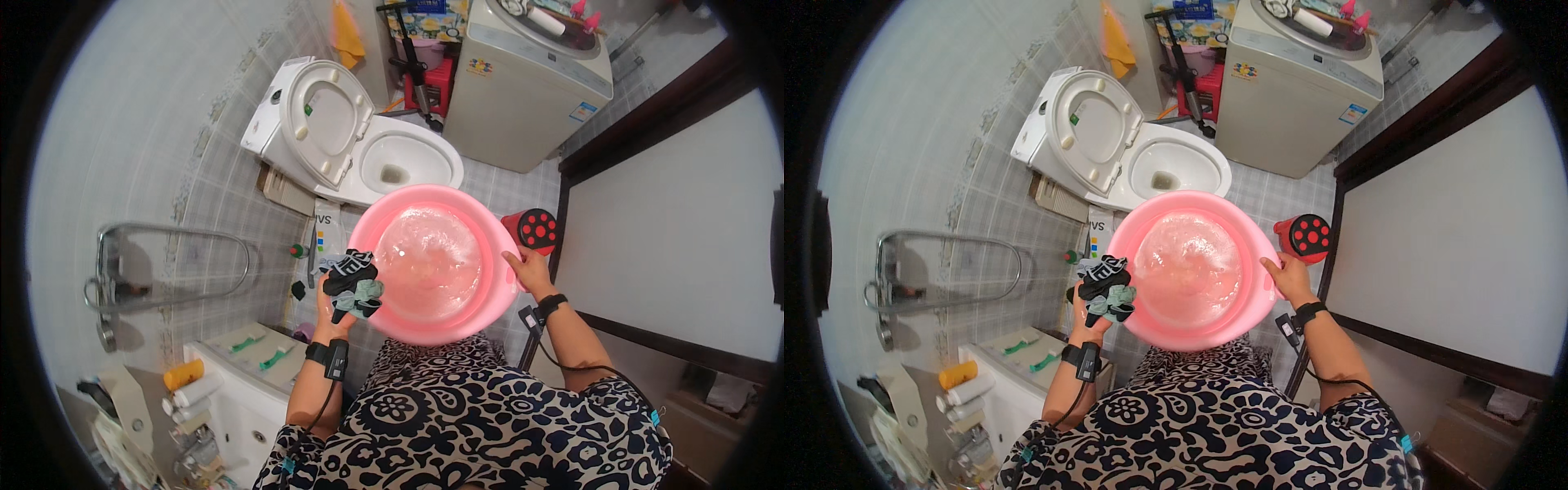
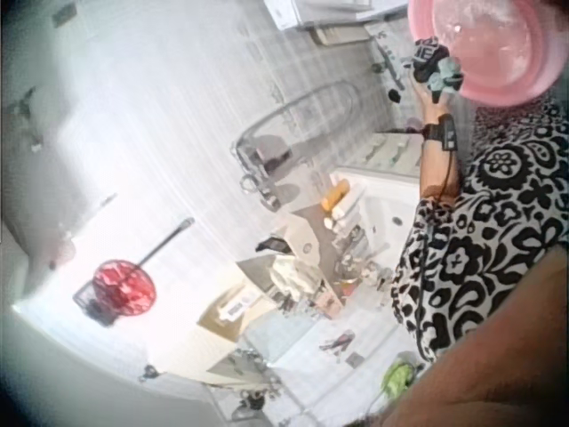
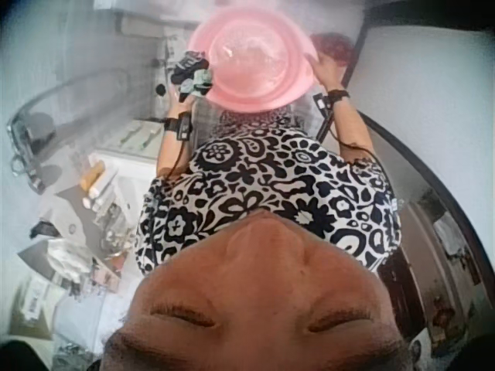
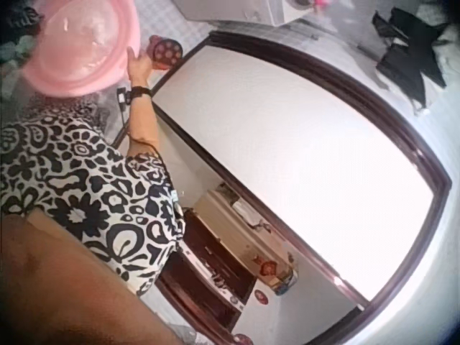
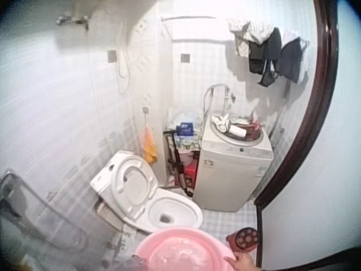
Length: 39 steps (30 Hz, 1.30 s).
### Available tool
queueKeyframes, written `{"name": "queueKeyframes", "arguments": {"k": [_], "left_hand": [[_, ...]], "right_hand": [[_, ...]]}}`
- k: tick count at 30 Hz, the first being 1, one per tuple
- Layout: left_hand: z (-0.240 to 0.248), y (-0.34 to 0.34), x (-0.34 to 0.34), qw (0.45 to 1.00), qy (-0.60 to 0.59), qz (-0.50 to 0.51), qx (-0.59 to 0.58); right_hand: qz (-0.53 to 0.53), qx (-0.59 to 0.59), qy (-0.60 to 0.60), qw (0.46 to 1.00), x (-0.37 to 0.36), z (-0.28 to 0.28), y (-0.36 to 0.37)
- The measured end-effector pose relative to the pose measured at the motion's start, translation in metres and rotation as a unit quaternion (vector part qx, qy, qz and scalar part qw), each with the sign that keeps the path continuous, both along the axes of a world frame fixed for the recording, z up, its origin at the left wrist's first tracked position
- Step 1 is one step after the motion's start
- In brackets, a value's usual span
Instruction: The person washes a black garment and a green cloth by hand in a pink basin filled with soapy water. They then pour the water into a toilet and rinse the basin under a faucet.
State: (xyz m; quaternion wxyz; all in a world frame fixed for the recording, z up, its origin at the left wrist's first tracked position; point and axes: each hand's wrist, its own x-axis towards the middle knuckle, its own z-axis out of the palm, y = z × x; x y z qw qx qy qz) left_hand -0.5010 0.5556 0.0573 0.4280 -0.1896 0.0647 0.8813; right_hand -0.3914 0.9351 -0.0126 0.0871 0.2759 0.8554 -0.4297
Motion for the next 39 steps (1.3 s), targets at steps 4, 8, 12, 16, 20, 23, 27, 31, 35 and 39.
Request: {"name": "queueKeyframes", "arguments": {"k": [4, 8, 12, 16, 20, 23, 27, 31, 35, 39], "left_hand": [[-0.023, 0.014, -0.041, 0.993, -0.012, -0.002, -0.118], [-0.049, 0.024, -0.081, 0.981, -0.009, 0.009, -0.194], [-0.071, 0.039, -0.108, 0.989, -0.063, 0.036, -0.126], [-0.103, 0.047, -0.132, 0.989, -0.084, 0.063, -0.105], [-0.123, 0.054, -0.143, 0.987, -0.066, 0.082, -0.123], [-0.137, 0.06, -0.153, 0.964, -0.022, 0.108, -0.244], [-0.151, 0.06, -0.16, 0.982, -0.005, 0.08, -0.171], [-0.15, 0.074, -0.167, 0.975, -0.033, 0.098, -0.199], [-0.151, 0.081, -0.177, 0.969, -0.118, 0.1, -0.191], [-0.153, 0.078, -0.179, 0.966, -0.043, 0.093, -0.236]], "right_hand": [[-0.005, -0.007, -0.03, 1.0, -0.03, -0.046, 0.008], [0.048, 0.016, -0.063, 0.997, -0.072, -0.07, 0.016], [0.063, 0.013, -0.086, 0.994, -0.105, -0.094, 0.028], [0.091, -0.001, -0.087, 0.992, -0.131, -0.125, 0.041], [0.125, 0.023, -0.123, 0.984, -0.148, -0.155, 0.054], [0.113, -0.018, -0.14, 0.984, -0.165, -0.168, 0.057], [0.125, -0.055, -0.173, 0.975, -0.183, -0.177, 0.064], [0.132, -0.077, -0.183, 0.971, -0.194, -0.179, 0.067], [0.167, -0.027, -0.179, 0.969, -0.188, -0.198, 0.073], [0.132, -0.083, -0.191, 0.969, -0.195, -0.191, 0.072]]}}
